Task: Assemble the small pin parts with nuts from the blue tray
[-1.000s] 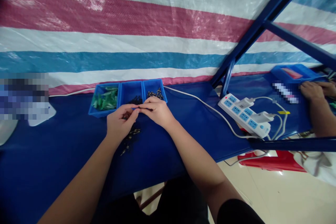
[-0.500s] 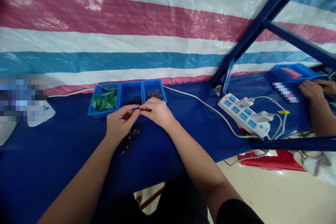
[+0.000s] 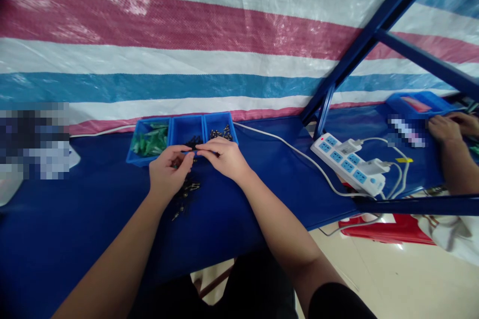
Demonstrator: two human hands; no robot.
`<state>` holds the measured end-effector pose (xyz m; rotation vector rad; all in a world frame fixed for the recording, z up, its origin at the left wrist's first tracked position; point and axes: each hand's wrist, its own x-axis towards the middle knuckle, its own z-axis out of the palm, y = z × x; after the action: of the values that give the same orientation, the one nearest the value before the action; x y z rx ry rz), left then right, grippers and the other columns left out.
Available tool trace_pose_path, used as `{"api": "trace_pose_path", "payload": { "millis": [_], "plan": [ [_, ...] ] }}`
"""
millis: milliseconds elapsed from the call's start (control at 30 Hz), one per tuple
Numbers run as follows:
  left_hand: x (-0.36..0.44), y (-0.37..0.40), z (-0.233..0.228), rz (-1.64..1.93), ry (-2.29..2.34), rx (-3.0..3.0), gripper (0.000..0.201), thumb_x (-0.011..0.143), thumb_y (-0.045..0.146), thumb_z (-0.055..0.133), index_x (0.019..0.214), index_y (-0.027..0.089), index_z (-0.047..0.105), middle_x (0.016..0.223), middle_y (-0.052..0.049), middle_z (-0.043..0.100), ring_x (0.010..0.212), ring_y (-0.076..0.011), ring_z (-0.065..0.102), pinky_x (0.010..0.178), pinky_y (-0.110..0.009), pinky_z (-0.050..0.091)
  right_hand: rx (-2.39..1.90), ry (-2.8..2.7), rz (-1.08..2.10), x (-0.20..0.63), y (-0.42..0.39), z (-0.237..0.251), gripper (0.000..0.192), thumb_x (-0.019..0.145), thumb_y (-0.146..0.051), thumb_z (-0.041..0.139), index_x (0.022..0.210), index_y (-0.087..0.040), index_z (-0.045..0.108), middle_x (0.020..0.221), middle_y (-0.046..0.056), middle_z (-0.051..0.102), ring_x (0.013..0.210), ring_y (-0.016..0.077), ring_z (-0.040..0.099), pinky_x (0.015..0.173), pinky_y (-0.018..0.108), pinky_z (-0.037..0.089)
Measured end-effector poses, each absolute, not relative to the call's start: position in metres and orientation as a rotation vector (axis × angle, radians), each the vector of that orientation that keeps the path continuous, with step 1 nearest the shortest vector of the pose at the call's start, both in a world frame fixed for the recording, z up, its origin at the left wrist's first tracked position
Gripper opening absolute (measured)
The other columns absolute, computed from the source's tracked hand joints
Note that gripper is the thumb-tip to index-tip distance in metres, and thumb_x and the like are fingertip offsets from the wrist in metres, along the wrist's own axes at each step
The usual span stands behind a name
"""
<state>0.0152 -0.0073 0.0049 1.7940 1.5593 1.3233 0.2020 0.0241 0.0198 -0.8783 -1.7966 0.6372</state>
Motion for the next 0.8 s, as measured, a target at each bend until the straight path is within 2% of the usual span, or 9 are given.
{"api": "trace_pose_path", "payload": {
  "millis": [300,400,467,600,667,800],
  "plan": [
    [0.015,-0.008,0.007,1.316,1.573,1.780,0.024,0.087,0.038,0.070,0.104,0.021,0.071,0.067,0.002,0.067,0.056,-0.0105,0.063,0.059,-0.022,0.049,-0.916,-1.803,0.654,0.202,0.024,0.016,0.015,0.090,-0.031,0.074,0.101,-0.024,0.082,0.093,0.005,0.079,0.081,0.0173,0.071,0.080,0.033,0.058],
    [0.013,-0.006,0.007,1.344,1.629,1.761,0.024,0.087,0.037,0.069,0.105,0.021,0.071,0.069,0.002,0.068,0.058,-0.0110,0.063,0.062,-0.022,0.050,-1.027,-1.859,0.766,0.205,0.023,0.018,0.020,0.088,-0.033,0.076,0.104,-0.022,0.081,0.085,0.003,0.077,0.069,0.0137,0.067,0.070,0.028,0.054],
    [0.012,-0.004,0.007,1.368,1.692,1.716,0.024,0.087,0.038,0.068,0.106,0.021,0.071,0.069,0.002,0.067,0.059,-0.0113,0.063,0.063,-0.023,0.050,-1.097,-1.956,0.822,0.207,0.022,0.021,0.017,0.089,-0.029,0.074,0.102,-0.021,0.080,0.076,0.001,0.075,0.062,0.0111,0.064,0.065,0.025,0.049],
    [0.012,-0.002,0.008,1.380,1.808,1.649,0.027,0.089,0.042,0.066,0.105,0.021,0.071,0.068,0.003,0.066,0.059,-0.0120,0.062,0.065,-0.025,0.049,-1.205,-2.201,0.825,0.210,0.020,0.029,0.015,0.090,-0.021,0.068,0.099,-0.019,0.080,0.065,-0.002,0.069,0.056,0.0088,0.058,0.061,0.023,0.042],
    [0.012,-0.001,0.009,1.373,1.854,1.630,0.028,0.088,0.043,0.066,0.105,0.021,0.071,0.067,0.003,0.065,0.059,-0.0120,0.061,0.067,-0.026,0.049,-1.249,-2.331,0.819,0.210,0.019,0.030,0.021,0.090,-0.018,0.065,0.107,-0.020,0.079,0.072,0.000,0.072,0.061,0.0108,0.062,0.064,0.024,0.043],
    [0.012,-0.001,0.010,1.364,1.926,1.587,0.028,0.088,0.044,0.067,0.103,0.021,0.071,0.063,0.005,0.064,0.057,-0.0117,0.060,0.068,-0.027,0.048,-1.311,-2.510,0.732,0.208,0.018,0.024,0.036,0.093,-0.015,0.055,0.121,-0.025,0.075,0.105,0.004,0.078,0.088,0.0186,0.071,0.080,0.029,0.049]
  ]
}}
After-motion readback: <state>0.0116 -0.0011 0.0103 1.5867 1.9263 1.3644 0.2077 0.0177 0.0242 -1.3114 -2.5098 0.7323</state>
